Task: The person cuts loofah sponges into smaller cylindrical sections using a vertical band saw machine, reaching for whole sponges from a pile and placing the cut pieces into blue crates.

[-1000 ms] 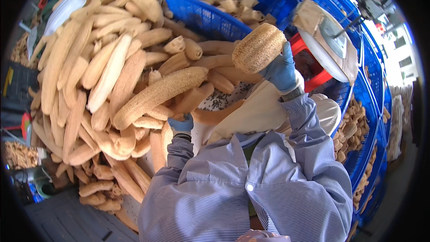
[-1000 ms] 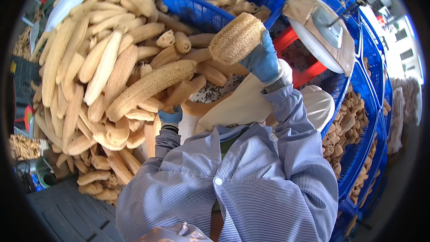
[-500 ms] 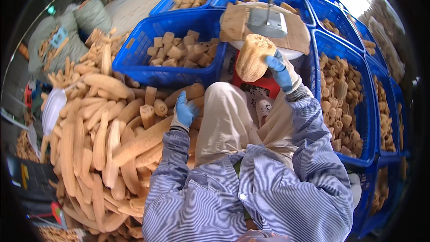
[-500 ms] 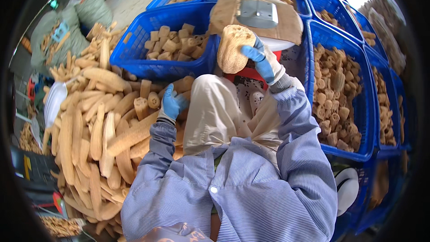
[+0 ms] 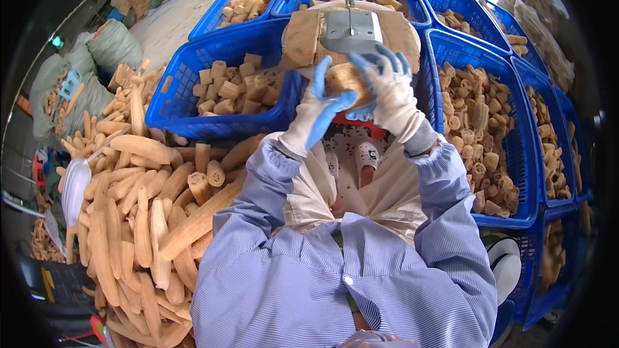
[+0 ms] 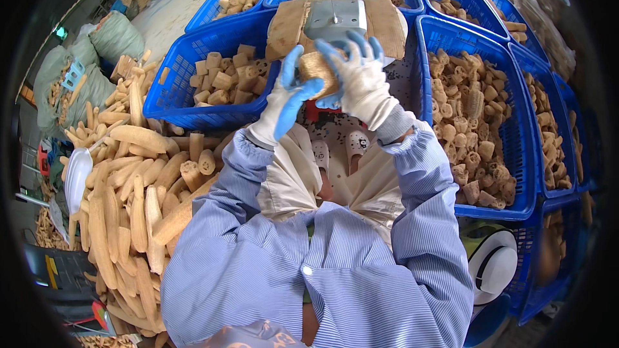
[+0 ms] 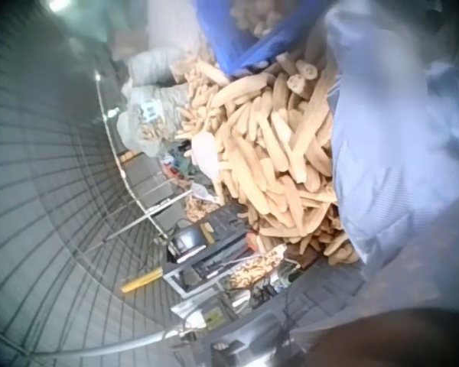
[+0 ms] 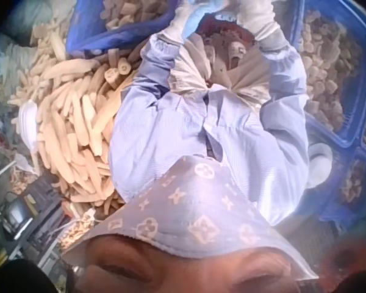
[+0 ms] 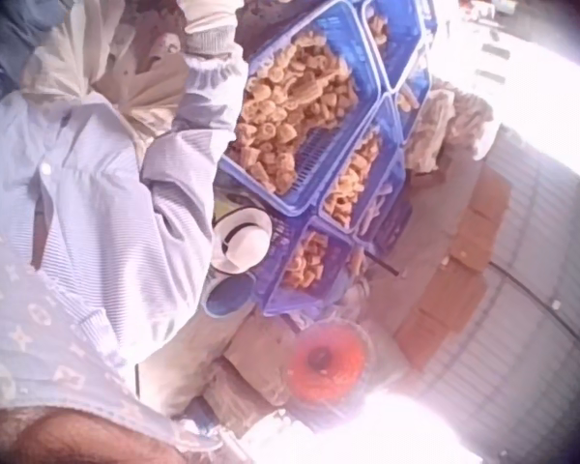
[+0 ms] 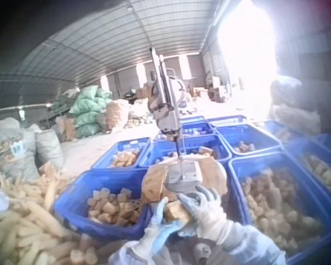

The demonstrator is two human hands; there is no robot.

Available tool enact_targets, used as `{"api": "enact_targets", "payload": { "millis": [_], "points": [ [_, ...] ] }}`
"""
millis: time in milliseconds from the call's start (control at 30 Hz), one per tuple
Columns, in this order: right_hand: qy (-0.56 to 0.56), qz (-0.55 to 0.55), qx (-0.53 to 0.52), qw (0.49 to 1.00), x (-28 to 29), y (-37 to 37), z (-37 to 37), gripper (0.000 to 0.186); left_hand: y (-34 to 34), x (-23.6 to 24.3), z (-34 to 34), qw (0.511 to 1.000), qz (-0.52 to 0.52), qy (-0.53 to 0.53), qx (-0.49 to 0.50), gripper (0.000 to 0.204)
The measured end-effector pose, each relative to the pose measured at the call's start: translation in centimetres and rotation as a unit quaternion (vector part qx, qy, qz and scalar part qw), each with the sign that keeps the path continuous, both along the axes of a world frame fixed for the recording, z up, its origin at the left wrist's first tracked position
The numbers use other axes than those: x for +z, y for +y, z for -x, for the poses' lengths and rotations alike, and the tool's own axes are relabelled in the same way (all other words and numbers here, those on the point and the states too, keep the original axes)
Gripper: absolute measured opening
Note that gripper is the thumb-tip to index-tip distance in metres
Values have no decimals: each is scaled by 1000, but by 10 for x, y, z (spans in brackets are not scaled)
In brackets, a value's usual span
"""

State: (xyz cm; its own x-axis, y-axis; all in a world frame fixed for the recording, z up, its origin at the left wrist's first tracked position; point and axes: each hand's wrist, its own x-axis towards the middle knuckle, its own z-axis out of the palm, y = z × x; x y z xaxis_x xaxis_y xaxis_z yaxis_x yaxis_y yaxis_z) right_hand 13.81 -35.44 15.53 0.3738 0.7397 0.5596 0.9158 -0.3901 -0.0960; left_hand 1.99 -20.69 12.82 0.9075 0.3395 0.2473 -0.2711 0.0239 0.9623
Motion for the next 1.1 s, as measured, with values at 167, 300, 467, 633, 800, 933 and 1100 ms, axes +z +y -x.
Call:
{"api": "enact_targets", "payload": {
  "millis": [167,300,467,633,800,933,1100],
  "points": [
    [419,-197,232,855,-25,-26,-74,108,43,-16,-11,985,123,-74,-95,73],
    [544,-164,267,779,-24,-5,-85,88,65,-12,-24,982,96,-74,-142,72],
    [527,-185,241,793,-32,24,-118,67,94,-5,-57,996,24,6,-89,64],
    [555,-225,187,779,-50,62,-148,65,126,-3,-102,997,-70,36,10,56],
    [569,-257,137,769,-63,91,-166,65,158,-18,-148,995,-74,47,37,66],
    [552,-243,80,793,-69,101,-176,60,168,-33,-168,996,-65,28,58,72],
    [539,-230,54,808,-69,104,-178,60,168,-36,-169,997,-53,32,56,73]
  ]
}}
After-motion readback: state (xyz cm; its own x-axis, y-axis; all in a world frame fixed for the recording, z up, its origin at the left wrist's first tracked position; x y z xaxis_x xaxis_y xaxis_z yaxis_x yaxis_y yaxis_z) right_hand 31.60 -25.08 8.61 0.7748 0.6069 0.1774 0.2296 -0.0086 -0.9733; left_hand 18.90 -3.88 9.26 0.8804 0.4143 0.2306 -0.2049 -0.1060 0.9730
